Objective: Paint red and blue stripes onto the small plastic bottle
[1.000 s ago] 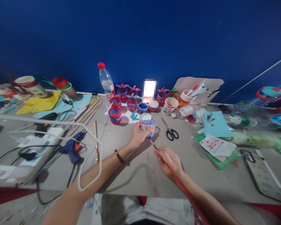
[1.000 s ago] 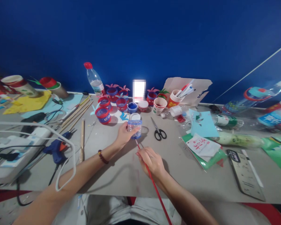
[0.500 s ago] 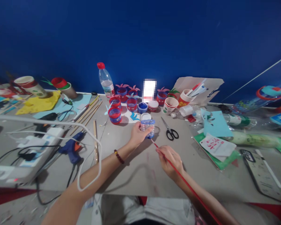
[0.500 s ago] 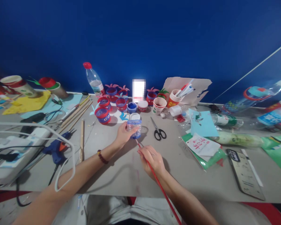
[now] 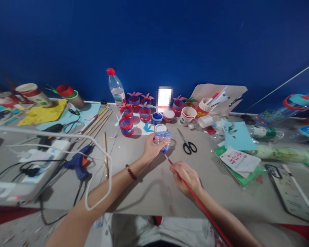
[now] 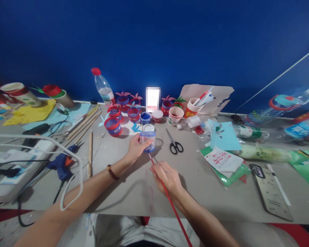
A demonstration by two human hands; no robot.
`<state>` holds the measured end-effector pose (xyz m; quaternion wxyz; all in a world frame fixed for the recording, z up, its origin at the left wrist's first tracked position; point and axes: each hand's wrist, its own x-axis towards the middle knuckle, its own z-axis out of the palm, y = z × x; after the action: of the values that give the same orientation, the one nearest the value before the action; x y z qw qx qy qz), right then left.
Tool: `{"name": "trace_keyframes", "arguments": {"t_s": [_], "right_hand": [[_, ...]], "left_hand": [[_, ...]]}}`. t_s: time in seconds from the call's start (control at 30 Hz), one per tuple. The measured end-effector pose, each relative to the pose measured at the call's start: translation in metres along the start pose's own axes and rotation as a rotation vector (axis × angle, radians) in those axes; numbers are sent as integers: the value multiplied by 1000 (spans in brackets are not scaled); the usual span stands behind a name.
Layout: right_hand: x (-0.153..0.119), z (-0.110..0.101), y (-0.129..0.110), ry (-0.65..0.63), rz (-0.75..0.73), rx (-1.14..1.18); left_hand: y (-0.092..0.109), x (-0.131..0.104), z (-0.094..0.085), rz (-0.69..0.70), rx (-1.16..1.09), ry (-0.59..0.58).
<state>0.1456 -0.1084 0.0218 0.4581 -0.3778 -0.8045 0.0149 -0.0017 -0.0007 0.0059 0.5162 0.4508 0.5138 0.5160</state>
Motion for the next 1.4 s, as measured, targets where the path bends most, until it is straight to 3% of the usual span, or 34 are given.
{"name": "trace_keyframes", "arguments": {"t_s": [1.0, 1.4], "right_hand": [[-1, -3, -1, 50, -14, -12], [2, -1, -4, 9, -29, 15]], "left_hand": [[4, -1, 0, -32, -33, -10], [0, 0, 0, -28, -46, -17]]}}
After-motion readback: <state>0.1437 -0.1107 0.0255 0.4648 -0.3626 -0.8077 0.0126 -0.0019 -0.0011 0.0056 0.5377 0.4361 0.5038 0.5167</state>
